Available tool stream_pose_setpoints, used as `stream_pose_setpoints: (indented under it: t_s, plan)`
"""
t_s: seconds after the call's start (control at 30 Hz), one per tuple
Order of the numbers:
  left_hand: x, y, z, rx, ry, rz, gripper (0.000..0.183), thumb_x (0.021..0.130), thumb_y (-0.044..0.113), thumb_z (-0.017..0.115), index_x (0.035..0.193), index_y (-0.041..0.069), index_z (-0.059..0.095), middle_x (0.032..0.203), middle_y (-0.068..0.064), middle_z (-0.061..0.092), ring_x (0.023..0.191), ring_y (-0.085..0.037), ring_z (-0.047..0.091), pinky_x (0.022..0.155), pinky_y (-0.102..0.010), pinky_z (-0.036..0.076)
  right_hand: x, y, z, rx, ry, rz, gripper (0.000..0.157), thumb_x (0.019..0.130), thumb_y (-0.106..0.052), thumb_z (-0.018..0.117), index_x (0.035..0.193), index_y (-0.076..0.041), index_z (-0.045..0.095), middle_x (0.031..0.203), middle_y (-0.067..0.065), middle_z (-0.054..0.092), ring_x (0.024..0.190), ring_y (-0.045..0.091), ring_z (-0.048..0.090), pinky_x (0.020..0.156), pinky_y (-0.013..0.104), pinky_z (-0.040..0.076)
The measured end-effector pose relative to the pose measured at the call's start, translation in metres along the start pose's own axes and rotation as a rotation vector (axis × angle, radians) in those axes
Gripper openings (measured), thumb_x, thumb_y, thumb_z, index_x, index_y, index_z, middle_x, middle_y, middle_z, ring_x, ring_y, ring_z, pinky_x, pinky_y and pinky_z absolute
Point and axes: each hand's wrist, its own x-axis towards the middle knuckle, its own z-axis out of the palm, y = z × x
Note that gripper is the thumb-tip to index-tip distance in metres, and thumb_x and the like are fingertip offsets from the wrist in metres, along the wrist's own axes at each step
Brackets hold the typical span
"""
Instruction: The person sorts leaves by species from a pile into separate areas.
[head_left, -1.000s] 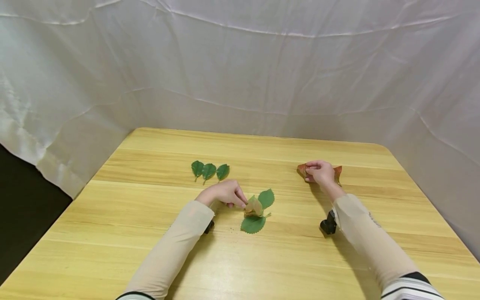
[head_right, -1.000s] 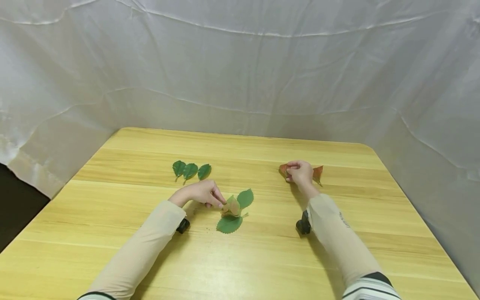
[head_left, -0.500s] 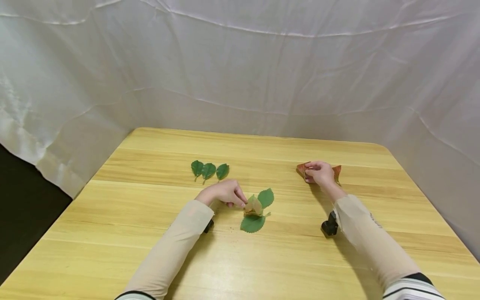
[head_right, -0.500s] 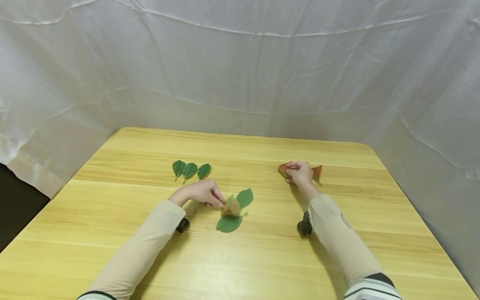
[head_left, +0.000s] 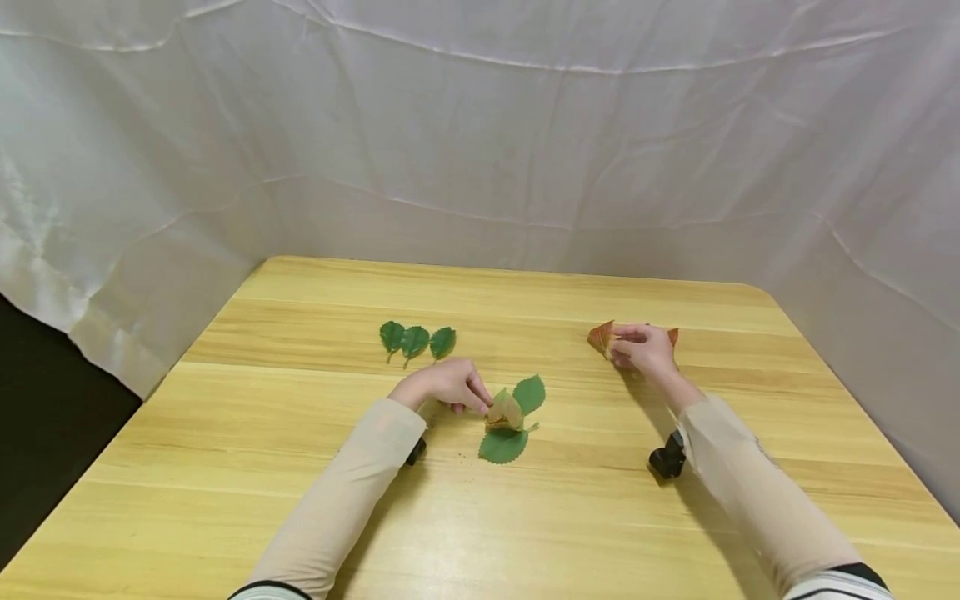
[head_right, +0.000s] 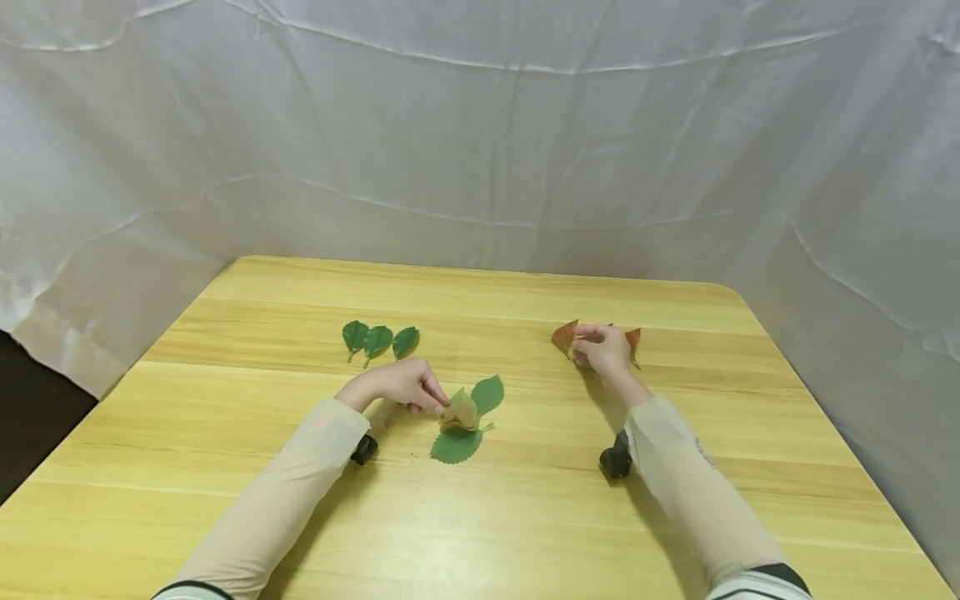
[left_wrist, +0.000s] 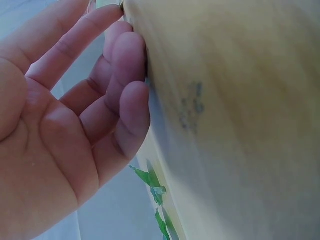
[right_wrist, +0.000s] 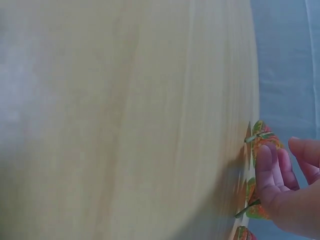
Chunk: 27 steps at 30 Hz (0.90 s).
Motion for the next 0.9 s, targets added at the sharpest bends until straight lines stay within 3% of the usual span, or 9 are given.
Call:
stream_pose_setpoints:
  t_s: [0.27, 0.57, 0.9]
  plan:
    - [-0.001, 0.001, 0.0, 0.01, 0.001, -0.005, 0.012, 0.079, 0.01, 0.068, 0.09, 0.007, 0.072, 0.078, 0.002, 0.066, 0.042, -0.01, 0.047, 0.043, -0.02, 0.038, -0.01, -0.003, -0.003, 0.007, -0.018, -0.011, 0.036, 0.086, 0.003, 0.055, 0.118, 0.014, 0.045, 0.101, 0.02, 0.057, 0.067, 0.008, 0.061, 0.069, 0.028, 0.05]
    - [-0.003, 0.003, -0.002, 0.011, -0.012, 0.002, 0.013, 0.079, 0.008, 0.068, 0.091, 0.006, 0.071, 0.076, 0.002, 0.066, 0.042, -0.01, 0.046, 0.044, -0.02, 0.038, -0.023, -0.003, -0.003, 0.03, -0.098, 0.018, 0.038, 0.087, -0.002, 0.054, 0.12, 0.014, 0.042, 0.089, 0.009, 0.062, 0.07, 0.01, 0.06, 0.068, 0.025, 0.05]
    - [-0.003, 0.003, -0.003, -0.018, -0.022, 0.037, 0.013, 0.079, 0.007, 0.067, 0.091, 0.005, 0.071, 0.077, 0.002, 0.065, 0.045, -0.011, 0.048, 0.046, -0.021, 0.04, -0.032, -0.003, -0.004, 0.081, -0.155, 0.022, 0.041, 0.088, -0.002, 0.055, 0.121, 0.016, 0.039, 0.084, 0.006, 0.063, 0.072, 0.01, 0.061, 0.067, 0.025, 0.05]
